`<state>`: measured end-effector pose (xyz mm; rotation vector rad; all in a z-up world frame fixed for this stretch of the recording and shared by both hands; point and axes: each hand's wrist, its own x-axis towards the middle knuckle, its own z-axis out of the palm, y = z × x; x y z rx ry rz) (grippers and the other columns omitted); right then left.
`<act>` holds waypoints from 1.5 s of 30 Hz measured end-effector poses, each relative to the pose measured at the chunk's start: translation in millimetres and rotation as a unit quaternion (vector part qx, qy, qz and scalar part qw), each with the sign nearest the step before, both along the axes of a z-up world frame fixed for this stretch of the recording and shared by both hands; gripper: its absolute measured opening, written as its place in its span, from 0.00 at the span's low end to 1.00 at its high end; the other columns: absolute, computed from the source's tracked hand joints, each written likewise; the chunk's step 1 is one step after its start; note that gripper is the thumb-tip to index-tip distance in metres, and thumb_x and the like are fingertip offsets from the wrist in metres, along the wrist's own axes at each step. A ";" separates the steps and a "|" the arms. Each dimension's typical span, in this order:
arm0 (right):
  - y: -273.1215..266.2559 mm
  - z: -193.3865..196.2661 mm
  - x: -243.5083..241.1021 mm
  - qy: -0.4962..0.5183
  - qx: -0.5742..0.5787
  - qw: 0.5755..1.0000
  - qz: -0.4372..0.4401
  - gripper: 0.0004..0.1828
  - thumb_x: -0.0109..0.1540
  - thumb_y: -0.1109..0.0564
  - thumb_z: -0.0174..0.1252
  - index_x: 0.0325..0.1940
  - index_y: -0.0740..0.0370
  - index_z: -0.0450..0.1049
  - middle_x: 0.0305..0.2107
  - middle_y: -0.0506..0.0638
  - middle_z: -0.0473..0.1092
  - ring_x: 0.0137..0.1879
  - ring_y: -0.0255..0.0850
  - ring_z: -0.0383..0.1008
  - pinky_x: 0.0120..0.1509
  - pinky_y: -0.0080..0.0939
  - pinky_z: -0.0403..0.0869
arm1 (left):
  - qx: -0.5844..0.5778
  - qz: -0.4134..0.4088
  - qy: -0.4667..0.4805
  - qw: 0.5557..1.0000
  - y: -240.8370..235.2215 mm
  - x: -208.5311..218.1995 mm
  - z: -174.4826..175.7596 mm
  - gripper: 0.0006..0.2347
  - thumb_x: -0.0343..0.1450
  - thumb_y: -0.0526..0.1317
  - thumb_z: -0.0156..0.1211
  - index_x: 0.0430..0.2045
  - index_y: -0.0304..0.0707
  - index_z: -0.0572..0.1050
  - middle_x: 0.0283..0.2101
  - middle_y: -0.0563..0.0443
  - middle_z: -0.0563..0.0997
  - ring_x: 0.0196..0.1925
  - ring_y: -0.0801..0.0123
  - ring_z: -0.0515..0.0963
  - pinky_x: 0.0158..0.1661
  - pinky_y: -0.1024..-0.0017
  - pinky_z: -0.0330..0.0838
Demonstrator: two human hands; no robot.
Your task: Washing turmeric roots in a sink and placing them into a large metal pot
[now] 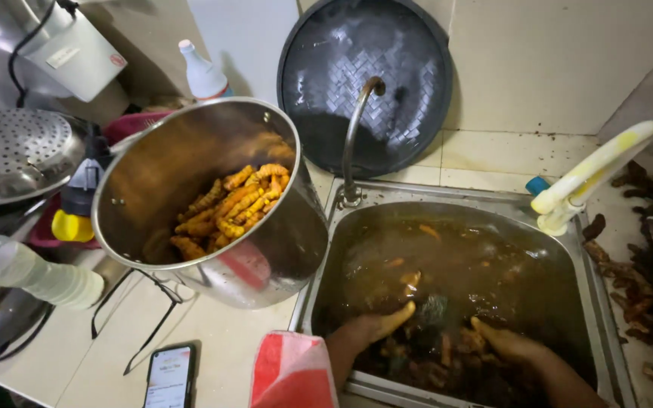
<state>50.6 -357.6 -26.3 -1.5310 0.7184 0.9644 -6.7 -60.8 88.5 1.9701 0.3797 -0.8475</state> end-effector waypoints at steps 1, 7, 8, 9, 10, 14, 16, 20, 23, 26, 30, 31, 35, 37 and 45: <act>8.5 21.9 -6.9 0.017 0.018 0.999 -0.023 0.35 0.65 0.37 0.55 0.53 0.76 0.81 0.45 0.75 0.80 0.45 0.69 0.79 0.50 0.67 0.76 | -0.018 0.059 -0.019 0.998 -1.2 -3.9 17.2 0.41 0.63 0.69 0.48 0.72 0.56 0.59 0.77 0.58 0.56 0.79 0.69 0.52 0.75 0.70 0.41; 36.9 86.0 -10.7 0.067 0.068 0.995 -0.020 0.41 0.64 0.31 0.47 0.62 0.69 0.78 0.52 0.78 0.77 0.52 0.73 0.77 0.57 0.71 0.73 | -0.116 0.134 0.074 0.981 -8.6 11.7 -15.8 0.46 0.56 0.76 0.42 0.73 0.66 0.55 0.79 0.65 0.52 0.80 0.72 0.50 0.75 0.63 0.44; 34.6 76.4 -9.3 0.071 0.068 0.995 -0.019 0.41 0.64 0.31 0.47 0.62 0.69 0.78 0.52 0.78 0.77 0.52 0.73 0.77 0.57 0.71 0.73 | -0.116 0.136 0.077 0.981 -6.9 13.2 -26.4 0.46 0.56 0.76 0.42 0.73 0.66 0.55 0.79 0.65 0.52 0.80 0.72 0.50 0.75 0.63 0.44; 32.0 67.3 -8.2 0.079 0.103 0.991 -0.032 0.40 0.64 0.30 0.47 0.59 0.69 0.78 0.49 0.77 0.77 0.50 0.72 0.76 0.56 0.70 0.74 | -0.147 0.102 0.121 0.976 -5.5 14.4 -36.7 0.47 0.55 0.79 0.34 0.74 0.71 0.51 0.79 0.60 0.51 0.79 0.67 0.52 0.70 0.58 0.52; 29.7 58.9 -3.9 0.082 0.141 0.986 -0.048 0.39 0.64 0.30 0.47 0.57 0.68 0.78 0.46 0.76 0.77 0.47 0.70 0.76 0.55 0.69 0.74 | -0.176 0.066 0.161 0.969 -3.6 19.3 -45.7 0.49 0.53 0.82 0.26 0.74 0.75 0.48 0.79 0.55 0.51 0.79 0.62 0.54 0.66 0.54 0.61; 35.7 84.3 -7.0 0.085 0.089 0.988 -0.089 0.38 0.63 0.30 0.50 0.61 0.63 0.76 0.53 0.71 0.75 0.55 0.70 0.74 0.59 0.72 0.71 | -0.264 -0.028 0.076 0.961 8.0 27.2 -78.8 0.43 0.68 0.79 0.21 0.32 0.48 0.84 0.76 0.50 0.64 0.71 0.56 0.64 0.67 0.52 0.51; 20.1 52.8 -2.8 -0.015 0.104 0.991 -0.079 0.39 0.68 0.57 0.50 0.78 0.18 0.54 0.57 0.67 0.72 0.43 0.65 0.70 0.49 0.65 0.70 | -0.308 0.084 0.145 0.936 7.8 22.2 -66.0 0.37 0.67 0.81 0.36 0.36 0.52 0.83 0.43 0.46 0.83 0.44 0.60 0.81 0.42 0.60 0.73; 9.7 38.8 13.7 -0.074 0.195 0.978 -0.025 0.40 0.67 0.22 0.34 0.61 0.49 0.74 0.41 0.60 0.78 0.33 0.53 0.74 0.32 0.58 0.73 | -0.369 0.146 0.103 0.912 22.3 37.9 -59.0 0.30 0.71 0.76 0.42 0.37 0.54 0.80 0.25 0.61 0.81 0.25 0.78 0.78 0.31 0.65 0.74; -5.8 41.0 34.7 -0.296 0.126 0.944 -0.075 0.50 0.69 0.20 0.27 0.65 0.61 0.75 0.33 0.68 0.78 0.26 0.60 0.75 0.22 0.47 0.69 | -0.279 0.264 -0.072 0.921 41.2 67.5 -51.5 0.32 0.63 0.59 0.65 0.57 0.35 0.75 0.78 0.73 0.40 0.78 0.52 0.55 0.29 0.40 0.83; -3.8 77.2 53.0 -0.426 -0.026 0.895 -0.133 0.36 0.75 0.38 0.25 0.71 0.68 0.60 0.59 0.67 0.68 0.59 0.59 0.72 0.56 0.60 0.75 | -0.245 0.284 -0.128 0.918 72.0 111.0 -105.2 0.19 0.69 0.36 0.67 0.54 0.46 0.73 0.46 0.41 0.81 0.19 0.60 0.76 0.15 0.64 0.76; -26.6 -2.6 101.3 -0.490 -0.006 0.867 -0.091 0.28 0.69 0.40 0.36 0.67 0.56 0.59 0.66 0.54 0.60 0.73 0.49 0.59 0.79 0.53 0.57 | 0.093 0.085 -0.260 0.957 92.6 150.0 -144.7 0.26 0.62 0.31 0.51 0.58 0.43 0.72 0.61 0.43 0.75 0.63 0.55 0.74 0.63 0.70 0.64; -38.3 -43.4 112.0 -0.580 -0.087 0.810 0.014 0.12 0.71 0.50 0.50 0.56 0.54 0.69 0.58 0.51 0.68 0.68 0.42 0.65 0.79 0.45 0.58 | 0.123 0.057 -0.219 0.966 91.0 155.1 -155.0 0.21 0.64 0.32 0.55 0.54 0.44 0.76 0.55 0.43 0.82 0.57 0.54 0.80 0.56 0.68 0.72; -33.2 -80.7 121.5 -0.350 -0.086 0.925 0.120 0.30 0.64 0.42 0.51 0.68 0.54 0.65 0.63 0.51 0.68 0.69 0.43 0.65 0.74 0.46 0.61 | 0.105 0.059 -0.177 0.977 72.2 150.8 -152.9 0.24 0.65 0.44 0.54 0.59 0.48 0.73 0.61 0.48 0.77 0.63 0.57 0.75 0.61 0.69 0.67; -50.4 -149.5 127.6 -0.405 -0.052 0.875 0.259 0.37 0.66 0.39 0.46 0.78 0.52 0.56 0.75 0.46 0.54 0.80 0.38 0.51 0.82 0.42 0.49 | 0.077 0.070 -0.114 0.988 57.9 128.6 -146.2 0.31 0.67 0.63 0.53 0.66 0.55 0.68 0.70 0.54 0.69 0.72 0.63 0.67 0.69 0.71 0.58; -73.1 -263.9 84.7 -0.143 0.041 0.931 0.334 0.12 0.62 0.52 0.59 0.44 0.54 0.85 0.40 0.50 0.81 0.43 0.38 0.76 0.52 0.38 0.78 | -0.212 0.245 0.122 0.938 17.2 99.2 -180.7 0.39 0.68 0.64 0.51 0.72 0.47 0.50 0.77 0.44 0.45 0.78 0.53 0.44 0.74 0.56 0.39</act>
